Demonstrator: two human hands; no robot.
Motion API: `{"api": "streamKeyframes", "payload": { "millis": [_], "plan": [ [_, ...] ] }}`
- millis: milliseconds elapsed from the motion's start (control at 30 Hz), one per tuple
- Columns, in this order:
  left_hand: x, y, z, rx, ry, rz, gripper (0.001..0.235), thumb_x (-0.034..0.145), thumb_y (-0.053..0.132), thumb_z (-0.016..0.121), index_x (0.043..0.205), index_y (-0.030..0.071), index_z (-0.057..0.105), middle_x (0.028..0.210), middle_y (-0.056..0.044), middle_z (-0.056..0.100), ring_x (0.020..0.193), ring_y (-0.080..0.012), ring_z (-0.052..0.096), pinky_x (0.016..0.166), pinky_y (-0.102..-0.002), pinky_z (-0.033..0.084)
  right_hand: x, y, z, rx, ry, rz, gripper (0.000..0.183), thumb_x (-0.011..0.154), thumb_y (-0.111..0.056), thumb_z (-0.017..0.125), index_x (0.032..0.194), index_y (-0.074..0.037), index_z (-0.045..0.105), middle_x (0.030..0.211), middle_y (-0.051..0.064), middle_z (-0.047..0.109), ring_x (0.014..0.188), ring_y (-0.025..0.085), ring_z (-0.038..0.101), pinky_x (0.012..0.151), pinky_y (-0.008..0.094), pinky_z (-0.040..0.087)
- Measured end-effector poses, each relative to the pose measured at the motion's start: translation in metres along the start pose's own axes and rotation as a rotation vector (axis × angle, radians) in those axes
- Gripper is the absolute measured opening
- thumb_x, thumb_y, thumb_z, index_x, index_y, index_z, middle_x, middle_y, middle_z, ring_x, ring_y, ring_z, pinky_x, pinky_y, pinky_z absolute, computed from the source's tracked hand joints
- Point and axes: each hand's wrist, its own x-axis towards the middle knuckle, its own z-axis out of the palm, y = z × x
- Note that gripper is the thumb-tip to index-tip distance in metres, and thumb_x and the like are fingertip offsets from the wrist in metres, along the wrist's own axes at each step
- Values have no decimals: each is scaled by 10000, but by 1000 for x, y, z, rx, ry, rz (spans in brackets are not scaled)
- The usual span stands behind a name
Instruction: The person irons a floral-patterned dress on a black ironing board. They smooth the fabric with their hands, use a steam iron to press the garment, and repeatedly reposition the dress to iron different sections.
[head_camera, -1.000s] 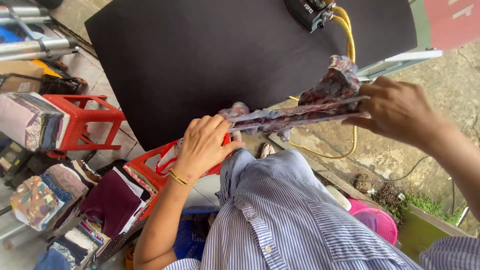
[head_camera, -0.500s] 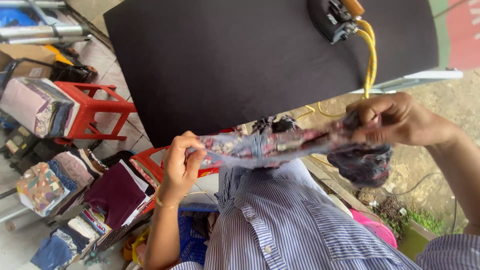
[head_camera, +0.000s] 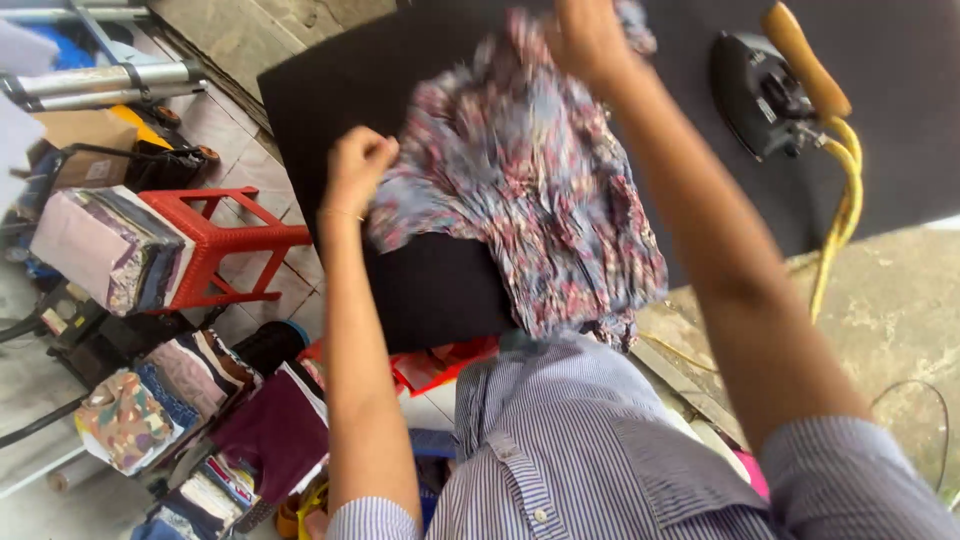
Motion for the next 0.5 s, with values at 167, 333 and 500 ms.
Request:
{"api": "streamKeyframes", "payload": {
  "millis": [167,333,500],
  "plan": [
    [-33,-64,68,115,-189,-292,804,987,645,778,1557,146,507,1502,-200,463,1375,-490,503,1006,-736,524,-53,52,137,-185,117,438,703,1035,-244,857,1640,-241,500,1697,231,382,1511,479,478,1103,705,474],
    [-50,-92,114,121,9,-178,487,957,379,820,1332,161,598,1042,-64,685,1061,-366,684,895,-578,522,-98,147,198,-117,296,722,373,1149,-444,662,1468,-263,593,1501,10,487,1337,288,552,1018,562,501],
    [-48,-111,88,-75,279,-214,137,1066,122,694,1198,108,657,999,-164,713,1002,-450,719,869,-533,568,-30,237,200,-42,689,589,274,1175,-430,717,1353,-233,650,1158,15,597,1101,250,682,908,387,578]
  ]
}}
